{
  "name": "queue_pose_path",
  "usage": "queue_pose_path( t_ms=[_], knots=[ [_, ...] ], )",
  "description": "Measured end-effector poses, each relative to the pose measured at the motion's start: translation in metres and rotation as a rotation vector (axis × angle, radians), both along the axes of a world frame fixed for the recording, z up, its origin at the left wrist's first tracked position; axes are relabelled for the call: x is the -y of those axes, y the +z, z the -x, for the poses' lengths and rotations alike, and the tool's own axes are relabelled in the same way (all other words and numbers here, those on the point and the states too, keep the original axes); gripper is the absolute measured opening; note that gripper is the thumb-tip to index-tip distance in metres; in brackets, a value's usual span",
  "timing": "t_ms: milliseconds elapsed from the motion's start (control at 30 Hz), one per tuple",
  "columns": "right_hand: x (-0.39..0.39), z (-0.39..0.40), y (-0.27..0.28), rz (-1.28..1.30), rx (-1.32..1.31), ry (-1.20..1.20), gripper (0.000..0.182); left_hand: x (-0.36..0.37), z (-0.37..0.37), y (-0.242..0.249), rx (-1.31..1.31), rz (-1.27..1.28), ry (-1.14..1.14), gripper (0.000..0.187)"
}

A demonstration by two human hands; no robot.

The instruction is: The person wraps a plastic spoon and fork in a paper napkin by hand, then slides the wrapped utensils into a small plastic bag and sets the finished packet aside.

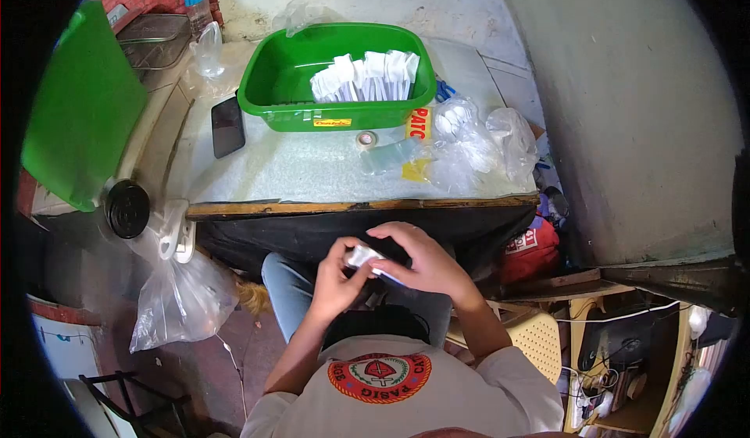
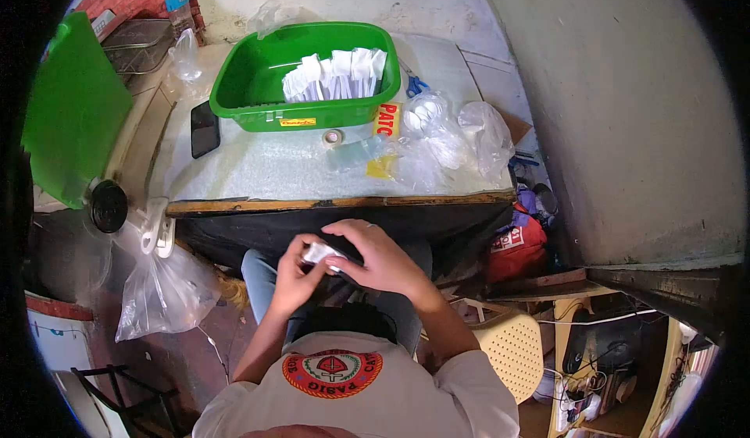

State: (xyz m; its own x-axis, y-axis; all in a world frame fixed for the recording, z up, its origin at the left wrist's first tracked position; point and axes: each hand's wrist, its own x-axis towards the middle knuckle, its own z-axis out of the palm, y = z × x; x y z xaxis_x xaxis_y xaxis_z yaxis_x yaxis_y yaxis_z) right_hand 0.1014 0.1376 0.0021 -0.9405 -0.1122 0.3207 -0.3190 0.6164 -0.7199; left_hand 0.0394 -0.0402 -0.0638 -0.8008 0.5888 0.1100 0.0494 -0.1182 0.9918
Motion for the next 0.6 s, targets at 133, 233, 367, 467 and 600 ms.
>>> queue_pose_path(
  t_ms=[133,233,367,467,600],
  knots=[
    [0.004,0.013,-0.002,-0.033,0.094,0.151,0.031,0.009,-0.005,0.005,-0.123,0.203,-0.081,0.034],
    [0.003,0.016,0.003,-0.125,0.08,0.146,0.024,0.011,-0.001,0.005,-0.178,0.222,-0.062,0.035],
    [0.002,0.013,0.009,-0.039,0.052,0.05,0.019,0.013,0.011,0.015,-0.25,0.22,-0.103,0.034],
    [0.002,0.011,0.001,0.257,-0.046,-0.179,0.017,0.007,0.018,-0.004,-0.366,0.136,-0.112,0.021],
    [-0.014,0.009,-0.023,0.529,-0.089,-0.392,0.019,0.008,0.012,-0.009,0.014,0.102,-0.305,0.019]
  ],
)
